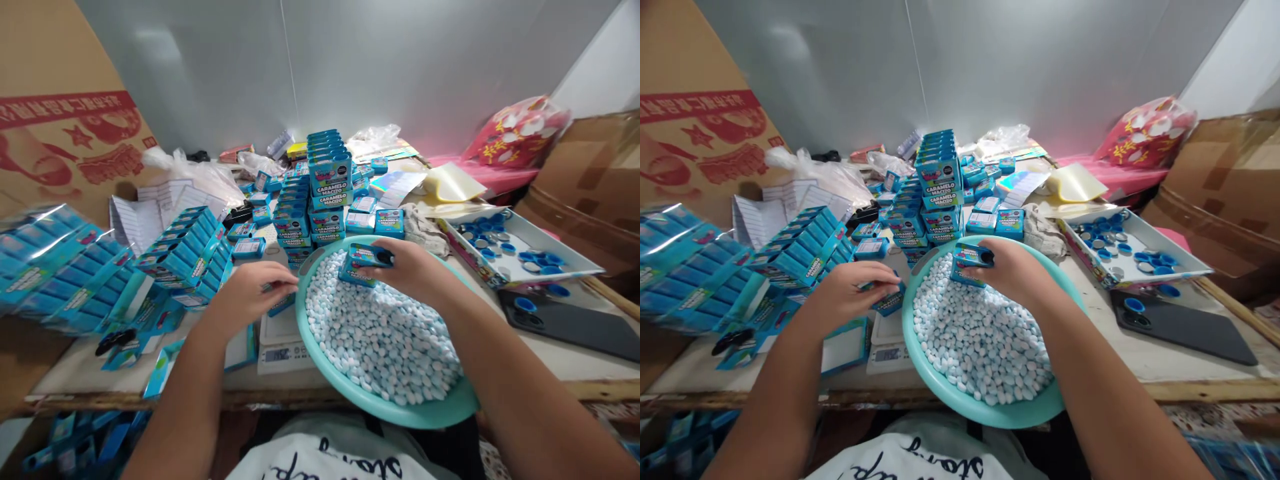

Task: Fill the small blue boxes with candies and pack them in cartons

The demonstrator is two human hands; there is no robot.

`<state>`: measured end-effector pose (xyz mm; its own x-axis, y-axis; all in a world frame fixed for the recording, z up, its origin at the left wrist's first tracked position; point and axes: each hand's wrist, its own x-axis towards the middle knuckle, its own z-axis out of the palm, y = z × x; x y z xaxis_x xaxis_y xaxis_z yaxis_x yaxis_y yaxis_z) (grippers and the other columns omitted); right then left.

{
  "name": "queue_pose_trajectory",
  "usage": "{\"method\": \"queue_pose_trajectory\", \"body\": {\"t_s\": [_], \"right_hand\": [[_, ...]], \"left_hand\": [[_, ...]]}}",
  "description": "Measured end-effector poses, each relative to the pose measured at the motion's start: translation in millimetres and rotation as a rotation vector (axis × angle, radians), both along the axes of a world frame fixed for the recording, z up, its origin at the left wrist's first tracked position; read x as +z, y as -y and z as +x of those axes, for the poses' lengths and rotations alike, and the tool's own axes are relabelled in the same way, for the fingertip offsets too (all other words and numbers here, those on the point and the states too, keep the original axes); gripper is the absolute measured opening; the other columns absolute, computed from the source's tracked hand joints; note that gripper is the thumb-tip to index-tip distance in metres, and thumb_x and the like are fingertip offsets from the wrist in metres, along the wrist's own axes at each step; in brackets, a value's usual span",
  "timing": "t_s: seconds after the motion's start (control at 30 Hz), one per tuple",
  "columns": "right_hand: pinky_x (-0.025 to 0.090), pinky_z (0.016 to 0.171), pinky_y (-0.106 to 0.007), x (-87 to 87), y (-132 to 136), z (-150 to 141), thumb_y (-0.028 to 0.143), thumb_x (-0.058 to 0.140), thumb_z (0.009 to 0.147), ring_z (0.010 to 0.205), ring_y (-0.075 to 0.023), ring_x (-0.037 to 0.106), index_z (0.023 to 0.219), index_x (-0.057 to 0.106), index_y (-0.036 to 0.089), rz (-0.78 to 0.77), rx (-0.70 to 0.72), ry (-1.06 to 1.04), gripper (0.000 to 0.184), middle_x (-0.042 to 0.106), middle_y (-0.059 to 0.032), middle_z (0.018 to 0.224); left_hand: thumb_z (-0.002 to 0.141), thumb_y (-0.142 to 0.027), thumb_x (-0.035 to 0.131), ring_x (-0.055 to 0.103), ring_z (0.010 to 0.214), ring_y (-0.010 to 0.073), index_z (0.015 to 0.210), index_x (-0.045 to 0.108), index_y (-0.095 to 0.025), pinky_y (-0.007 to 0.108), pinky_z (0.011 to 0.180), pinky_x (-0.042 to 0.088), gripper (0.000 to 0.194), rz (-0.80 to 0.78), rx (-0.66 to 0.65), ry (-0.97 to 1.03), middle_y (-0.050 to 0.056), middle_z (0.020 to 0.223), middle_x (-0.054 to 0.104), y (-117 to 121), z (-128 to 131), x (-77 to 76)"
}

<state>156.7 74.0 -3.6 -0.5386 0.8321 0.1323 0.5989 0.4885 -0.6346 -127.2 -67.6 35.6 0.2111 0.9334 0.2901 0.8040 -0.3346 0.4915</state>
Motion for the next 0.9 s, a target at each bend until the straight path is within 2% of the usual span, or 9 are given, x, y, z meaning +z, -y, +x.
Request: {"method": "queue_pose_trajectory", "body": {"t_s": [0.1, 0.2, 0.33, 0.57, 0.77, 0.9], "right_hand": [[0.039, 0.060, -0.030, 2.2, 1.6, 0.0, 0.061, 0.076, 0.081, 0.073, -0.0211, 0.063, 0.097, 0.070, 0.025, 0.023, 0.006, 0.025, 0.040, 0.073, -0.0014, 0.086], [0.040, 0.060, -0.030, 2.9, 1.2, -0.5, 0.061, 0.075, 0.081, 0.072, -0.0205, 0.062, 0.093, 0.068, 0.025, 0.041, 0.008, 0.047, 0.039, 0.072, -0.0012, 0.085], [0.041, 0.061, -0.030, 2.1, -0.7, -1.3, 0.062, 0.075, 0.081, 0.072, -0.0202, 0.061, 0.091, 0.067, 0.025, 0.032, 0.008, 0.068, 0.039, 0.071, -0.0009, 0.085], [0.044, 0.064, -0.031, 0.6, -1.2, -1.1, 0.061, 0.075, 0.082, 0.077, -0.0219, 0.065, 0.095, 0.068, 0.025, 0.022, 0.000, 0.054, 0.038, 0.073, -0.0015, 0.090], [0.043, 0.063, -0.031, 2.3, 0.5, -1.2, 0.059, 0.074, 0.084, 0.076, -0.0213, 0.063, 0.092, 0.067, 0.025, 0.050, 0.022, 0.057, 0.036, 0.072, -0.0009, 0.087], [0.043, 0.064, -0.031, 1.4, 0.6, -0.9, 0.059, 0.073, 0.086, 0.077, -0.0214, 0.064, 0.093, 0.068, 0.025, 0.056, 0.043, 0.059, 0.035, 0.073, -0.0011, 0.089]], "left_hand": [[0.094, -0.034, 0.069, 0.074, 0.087, 0.0201, 0.094, 0.081, -0.021, 0.030, 0.076, 0.061, 0.017, 0.047, 0.174, 0.046, 0.006, 0.097, 0.080, 5.9, -23.4, -5.7], [0.094, -0.036, 0.069, 0.075, 0.089, 0.0213, 0.091, 0.080, -0.021, 0.032, 0.079, 0.062, 0.020, 0.070, 0.242, 0.061, 0.007, 0.097, 0.080, 4.5, -30.3, -15.7], [0.095, -0.039, 0.068, 0.076, 0.091, 0.0225, 0.094, 0.080, -0.022, 0.034, 0.082, 0.063, 0.021, 0.086, 0.252, 0.077, 0.007, 0.098, 0.081, -2.7, -29.1, -25.8], [0.097, -0.032, 0.065, 0.076, 0.098, 0.0227, 0.105, 0.080, -0.021, 0.038, 0.093, 0.060, 0.020, -0.004, 0.180, -0.007, 0.007, 0.106, 0.082, -6.9, -30.4, -38.8], [0.098, -0.034, 0.063, 0.073, 0.102, 0.0251, 0.096, 0.080, -0.022, 0.043, 0.093, 0.060, 0.021, 0.127, 0.229, -0.130, 0.009, 0.106, 0.080, -0.4, -31.3, -42.6], [0.097, -0.033, 0.064, 0.072, 0.101, 0.0259, 0.092, 0.078, -0.021, 0.044, 0.092, 0.060, 0.019, 0.220, 0.293, -0.146, 0.010, 0.105, 0.077, 4.0, -25.6, -37.2]]}}
